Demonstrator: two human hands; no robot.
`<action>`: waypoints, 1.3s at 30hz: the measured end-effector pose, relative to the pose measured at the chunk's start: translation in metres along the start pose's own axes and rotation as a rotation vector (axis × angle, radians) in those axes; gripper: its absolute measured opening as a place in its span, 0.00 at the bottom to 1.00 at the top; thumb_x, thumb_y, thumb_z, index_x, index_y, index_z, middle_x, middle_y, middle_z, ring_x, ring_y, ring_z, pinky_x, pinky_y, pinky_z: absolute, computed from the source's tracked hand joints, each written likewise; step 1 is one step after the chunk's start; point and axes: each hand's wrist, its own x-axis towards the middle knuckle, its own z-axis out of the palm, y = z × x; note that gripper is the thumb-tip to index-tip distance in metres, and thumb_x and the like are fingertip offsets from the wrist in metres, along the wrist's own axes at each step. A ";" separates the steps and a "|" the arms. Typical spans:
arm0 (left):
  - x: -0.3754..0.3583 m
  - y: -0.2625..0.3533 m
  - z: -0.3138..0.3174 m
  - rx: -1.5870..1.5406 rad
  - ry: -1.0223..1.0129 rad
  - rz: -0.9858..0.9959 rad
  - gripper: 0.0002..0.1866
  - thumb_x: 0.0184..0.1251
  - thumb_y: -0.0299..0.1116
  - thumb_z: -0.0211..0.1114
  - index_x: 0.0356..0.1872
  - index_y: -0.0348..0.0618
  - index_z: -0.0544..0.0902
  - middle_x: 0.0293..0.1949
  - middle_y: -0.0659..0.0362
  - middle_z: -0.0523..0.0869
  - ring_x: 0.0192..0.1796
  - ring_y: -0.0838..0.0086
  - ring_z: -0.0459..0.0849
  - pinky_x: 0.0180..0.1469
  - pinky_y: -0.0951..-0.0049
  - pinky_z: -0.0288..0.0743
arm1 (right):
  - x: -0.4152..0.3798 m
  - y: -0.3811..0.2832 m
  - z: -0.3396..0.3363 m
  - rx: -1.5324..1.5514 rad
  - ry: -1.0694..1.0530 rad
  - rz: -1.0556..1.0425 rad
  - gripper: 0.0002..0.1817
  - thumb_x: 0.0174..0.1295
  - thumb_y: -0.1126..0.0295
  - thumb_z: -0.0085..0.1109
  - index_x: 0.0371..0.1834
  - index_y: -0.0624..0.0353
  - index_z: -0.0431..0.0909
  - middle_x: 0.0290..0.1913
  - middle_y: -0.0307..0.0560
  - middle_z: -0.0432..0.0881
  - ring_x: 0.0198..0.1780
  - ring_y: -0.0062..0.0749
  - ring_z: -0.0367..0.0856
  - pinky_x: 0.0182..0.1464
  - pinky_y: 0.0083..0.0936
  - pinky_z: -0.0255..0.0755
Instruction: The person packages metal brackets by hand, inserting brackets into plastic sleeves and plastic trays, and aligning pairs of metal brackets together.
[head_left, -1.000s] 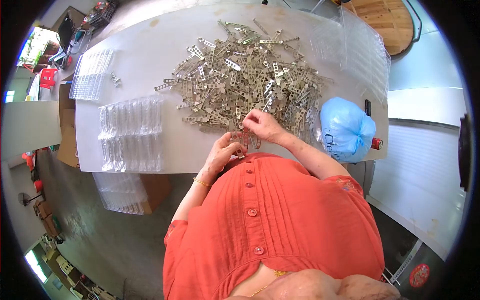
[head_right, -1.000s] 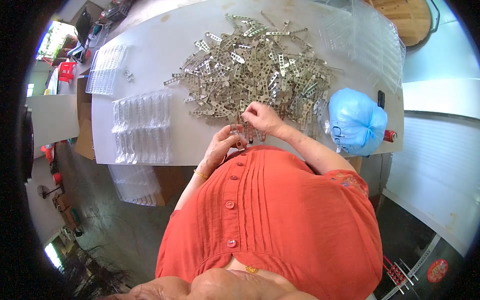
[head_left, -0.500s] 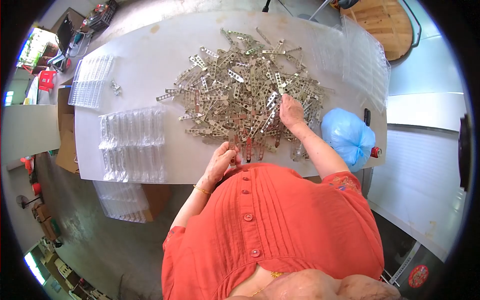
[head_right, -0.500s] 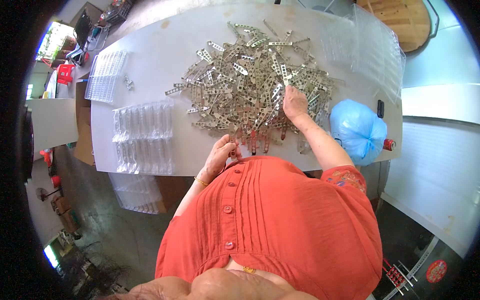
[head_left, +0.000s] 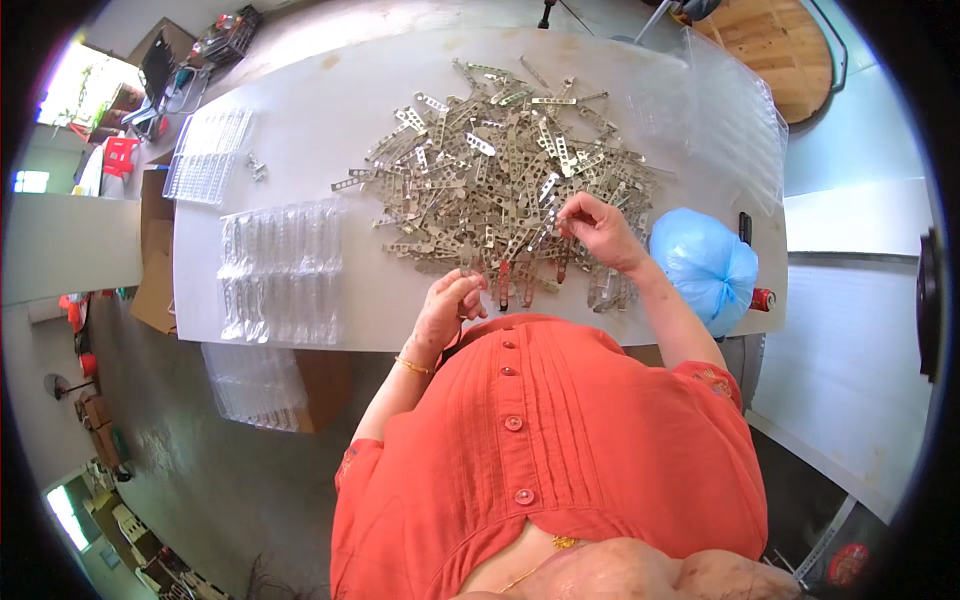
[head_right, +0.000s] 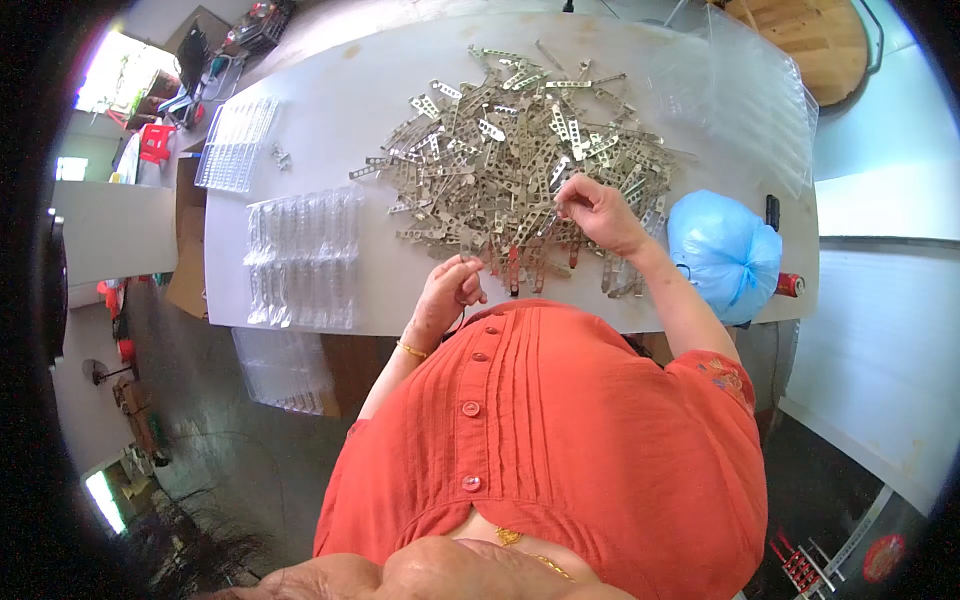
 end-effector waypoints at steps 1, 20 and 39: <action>0.000 -0.001 -0.002 0.002 0.008 0.006 0.10 0.72 0.35 0.59 0.40 0.38 0.78 0.20 0.67 0.68 0.21 0.79 0.68 0.34 0.72 0.75 | -0.008 -0.010 0.002 0.079 -0.104 -0.038 0.06 0.68 0.83 0.52 0.39 0.60 0.76 0.35 0.35 0.79 0.40 0.18 0.79 0.45 0.20 0.75; -0.061 -0.010 0.059 -0.036 -0.168 0.026 0.05 0.70 0.32 0.65 0.38 0.42 0.81 0.22 0.67 0.73 0.21 0.85 0.64 0.26 0.81 0.63 | -0.057 -0.047 0.042 0.359 -0.352 0.117 0.15 0.69 0.76 0.55 0.57 0.60 0.68 0.45 0.42 0.82 0.46 0.24 0.82 0.47 0.24 0.77; -0.049 0.012 0.016 -0.127 -0.109 0.037 0.08 0.78 0.36 0.54 0.42 0.44 0.75 0.23 0.66 0.69 0.22 0.81 0.62 0.31 0.74 0.66 | -0.038 -0.048 0.118 0.306 -0.056 0.338 0.10 0.69 0.64 0.57 0.38 0.60 0.73 0.31 0.42 0.81 0.29 0.22 0.81 0.29 0.21 0.76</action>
